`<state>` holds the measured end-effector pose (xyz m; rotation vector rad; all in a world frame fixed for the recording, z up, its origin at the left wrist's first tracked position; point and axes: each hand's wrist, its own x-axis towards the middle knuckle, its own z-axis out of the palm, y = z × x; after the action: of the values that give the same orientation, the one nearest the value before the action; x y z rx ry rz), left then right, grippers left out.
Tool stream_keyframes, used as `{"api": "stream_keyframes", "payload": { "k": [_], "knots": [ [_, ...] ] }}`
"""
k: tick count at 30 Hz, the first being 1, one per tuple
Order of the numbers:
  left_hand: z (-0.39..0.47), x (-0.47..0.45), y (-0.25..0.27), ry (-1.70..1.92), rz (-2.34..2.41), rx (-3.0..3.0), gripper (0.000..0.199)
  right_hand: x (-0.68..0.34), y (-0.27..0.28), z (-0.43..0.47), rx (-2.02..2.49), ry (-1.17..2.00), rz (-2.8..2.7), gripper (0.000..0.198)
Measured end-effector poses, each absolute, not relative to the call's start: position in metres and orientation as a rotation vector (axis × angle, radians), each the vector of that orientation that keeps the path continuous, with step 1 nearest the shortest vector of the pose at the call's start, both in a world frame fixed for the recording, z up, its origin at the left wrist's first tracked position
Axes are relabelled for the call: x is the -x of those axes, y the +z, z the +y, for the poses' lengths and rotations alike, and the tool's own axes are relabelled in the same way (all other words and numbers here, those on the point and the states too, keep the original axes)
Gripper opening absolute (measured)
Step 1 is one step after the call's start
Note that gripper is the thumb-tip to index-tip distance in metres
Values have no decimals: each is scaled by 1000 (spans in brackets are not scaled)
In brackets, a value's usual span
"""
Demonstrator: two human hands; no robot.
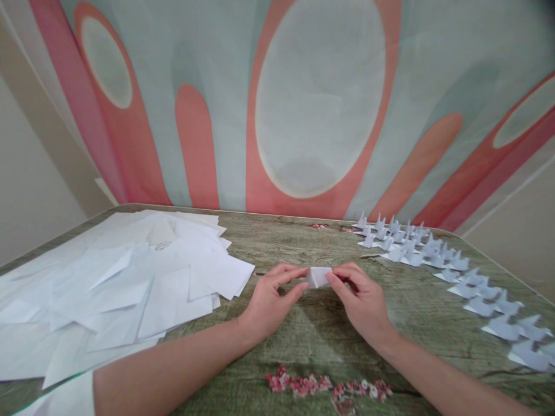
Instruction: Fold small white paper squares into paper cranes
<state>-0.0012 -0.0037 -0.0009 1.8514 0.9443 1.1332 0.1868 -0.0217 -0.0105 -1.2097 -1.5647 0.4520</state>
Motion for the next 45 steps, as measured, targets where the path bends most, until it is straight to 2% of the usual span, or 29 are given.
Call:
{"api": "stream_keyframes", "payload": {
  "k": [14, 24, 35, 45],
  "knots": [
    [-4, 2, -2, 1121, 913, -1860, 26, -184, -9, -25, 1183, 390, -1630, 10],
    [-8, 0, 1, 1146, 926, -1870, 18, -181, -8, -27, 1127, 374, -1705, 6],
    [-10, 0, 1, 1245, 1027, -1873, 5, -177, -8, -32, 1016, 322, -1794, 11],
    [-11, -1, 1, 1172, 1000, -1892, 3, -177, -8, -33, 1038, 247, -1852, 17]
  ]
}}
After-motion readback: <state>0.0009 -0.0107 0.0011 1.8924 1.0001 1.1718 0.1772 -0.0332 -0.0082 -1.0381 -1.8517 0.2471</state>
